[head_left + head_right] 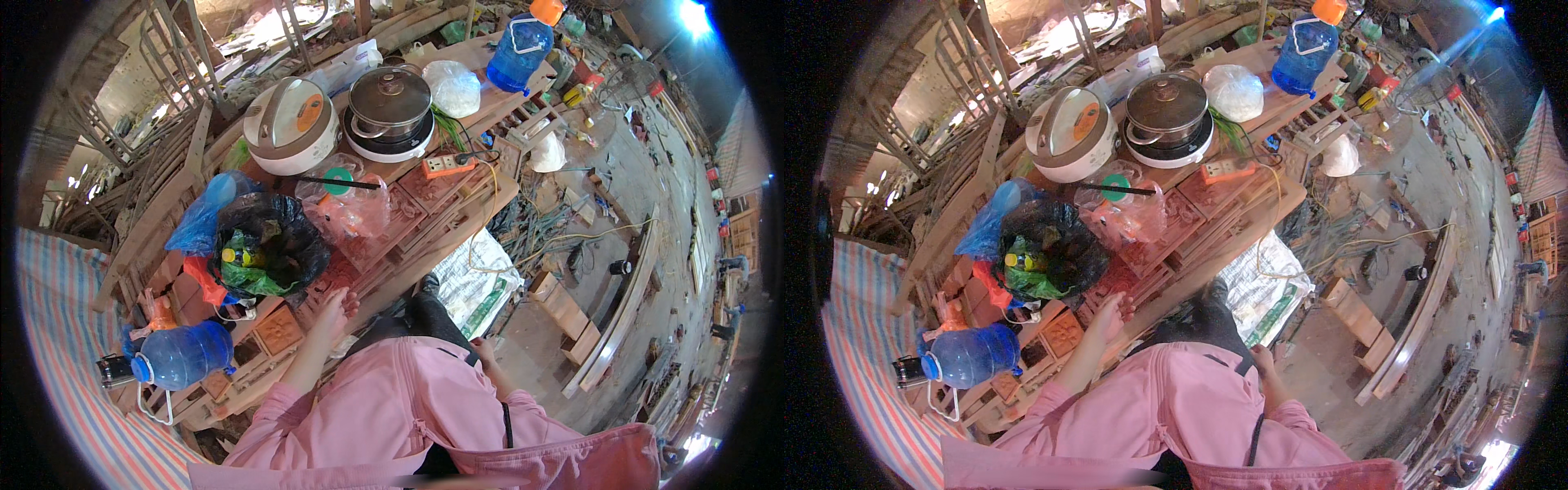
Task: The person pours water from a large blue dispenser into an orange cup and adds it to a pot on a hot plate. They then handle several plastic bags, removing a white bowl and a pink spoon, and place them on the table.
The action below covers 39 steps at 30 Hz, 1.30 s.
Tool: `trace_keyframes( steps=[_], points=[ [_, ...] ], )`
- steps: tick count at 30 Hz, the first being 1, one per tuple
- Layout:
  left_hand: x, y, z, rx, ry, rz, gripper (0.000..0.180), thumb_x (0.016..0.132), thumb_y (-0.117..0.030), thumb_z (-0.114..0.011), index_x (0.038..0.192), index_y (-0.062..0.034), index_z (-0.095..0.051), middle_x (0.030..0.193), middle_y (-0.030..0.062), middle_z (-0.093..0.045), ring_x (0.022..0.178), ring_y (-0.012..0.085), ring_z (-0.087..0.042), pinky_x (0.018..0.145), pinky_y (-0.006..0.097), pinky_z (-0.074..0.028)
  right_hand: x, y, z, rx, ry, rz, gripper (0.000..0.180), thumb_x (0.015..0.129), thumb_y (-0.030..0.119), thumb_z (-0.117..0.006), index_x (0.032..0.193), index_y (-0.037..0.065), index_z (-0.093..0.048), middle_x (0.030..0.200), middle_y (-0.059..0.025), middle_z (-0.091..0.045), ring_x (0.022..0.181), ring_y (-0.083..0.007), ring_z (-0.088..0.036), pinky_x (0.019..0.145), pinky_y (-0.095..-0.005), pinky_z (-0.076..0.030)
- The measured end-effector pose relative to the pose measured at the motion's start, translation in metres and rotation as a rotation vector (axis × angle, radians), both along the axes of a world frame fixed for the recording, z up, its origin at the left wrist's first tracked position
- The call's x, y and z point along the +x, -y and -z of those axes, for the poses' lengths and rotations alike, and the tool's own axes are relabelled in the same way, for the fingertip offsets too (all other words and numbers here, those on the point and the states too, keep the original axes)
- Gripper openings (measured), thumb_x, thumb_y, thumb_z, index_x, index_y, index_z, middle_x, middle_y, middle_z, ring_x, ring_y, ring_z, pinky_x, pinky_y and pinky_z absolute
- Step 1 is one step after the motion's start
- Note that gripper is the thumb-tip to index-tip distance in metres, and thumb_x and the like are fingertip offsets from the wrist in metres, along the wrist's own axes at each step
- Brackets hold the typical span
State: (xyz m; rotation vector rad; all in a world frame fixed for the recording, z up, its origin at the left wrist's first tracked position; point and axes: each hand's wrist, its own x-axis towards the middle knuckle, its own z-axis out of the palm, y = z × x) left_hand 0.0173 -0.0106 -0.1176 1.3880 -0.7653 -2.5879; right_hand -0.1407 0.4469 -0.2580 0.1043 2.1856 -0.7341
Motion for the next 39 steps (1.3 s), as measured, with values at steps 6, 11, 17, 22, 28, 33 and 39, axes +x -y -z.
trace_keyframes(
  steps=[6,11,17,22,28,33,39],
  points=[
    [0.070,-0.003,0.034,0.055,0.067,0.024,0.018,0.097,-0.027,-0.059,0.106,-0.0108,-0.059,0.096,0.0071,-0.066,0.084,0.0212,-0.064,0.068,0.035,-0.052,0.016,0.006,-0.005,0.024,-0.123,-0.197,0.039,0.081,0.037,-0.068,0.102,0.004,-0.069,0.095,-0.0148,-0.072,0.090,-0.0290,-0.069,0.079,-0.0381,-0.052],
    [0.119,-0.015,0.073,0.077,0.164,0.132,0.020,0.097,-0.028,-0.055,0.105,-0.0100,-0.058,0.092,0.0065,-0.064,0.078,0.0197,-0.063,0.065,0.032,-0.052,0.024,0.016,-0.015,0.095,-0.087,-0.161,0.035,0.082,0.033,-0.067,0.102,0.005,-0.069,0.097,-0.0157,-0.072,0.092,-0.0301,-0.069,0.080,-0.0388,-0.052],
    [0.166,-0.024,0.094,-0.152,0.442,0.427,0.024,0.097,-0.032,-0.054,0.105,-0.0103,-0.058,0.088,0.0036,-0.062,0.073,0.0157,-0.059,0.065,0.033,-0.050,0.023,0.027,-0.027,0.049,-0.101,-0.230,0.032,0.083,0.031,-0.065,0.100,0.004,-0.069,0.095,-0.0169,-0.071,0.090,-0.0311,-0.069,0.079,-0.0407,-0.052],
    [0.196,-0.024,0.095,-0.227,0.491,0.537,0.020,0.094,-0.029,-0.058,0.100,-0.0102,-0.059,0.078,-0.0002,-0.061,0.065,0.0123,-0.055,0.059,0.030,-0.045,0.016,0.031,-0.031,0.065,-0.120,-0.290,0.032,0.082,0.031,-0.064,0.099,0.004,-0.069,0.095,-0.0180,-0.071,0.091,-0.0332,-0.068,0.078,-0.0416,-0.052],
    [0.197,-0.021,0.102,-0.408,0.515,0.677,0.016,0.094,-0.023,-0.058,0.096,-0.0078,-0.059,0.075,-0.0010,-0.058,0.061,0.0105,-0.052,0.054,0.027,-0.044,0.010,0.029,-0.026,0.030,-0.167,-0.311,0.031,0.081,0.030,-0.064,0.098,0.005,-0.069,0.094,-0.0192,-0.070,0.092,-0.0358,-0.067,0.079,-0.0425,-0.053],
    [0.164,-0.019,0.119,-0.162,0.350,0.510,0.016,0.098,-0.024,-0.054,0.105,-0.0093,-0.053,0.075,0.0040,-0.056,0.054,0.0116,-0.050,0.046,0.027,-0.040,0.004,0.035,-0.038,0.085,-0.189,-0.297,0.027,0.082,0.026,-0.064,0.099,0.005,-0.067,0.095,-0.0204,-0.069,0.093,-0.0367,-0.067,0.080,-0.0425,-0.052],
    [0.132,-0.020,0.107,-0.323,0.369,0.597,0.020,0.096,-0.026,-0.057,0.106,-0.0080,-0.055,0.088,0.0046,-0.061,0.069,0.0132,-0.057,0.053,0.029,-0.048,-0.001,0.038,-0.058,0.095,-0.124,-0.249,0.026,0.085,0.026,-0.065,0.101,0.005,-0.066,0.099,-0.0196,-0.069,0.095,-0.0371,-0.066,0.080,-0.0436,-0.052]
  ],
)
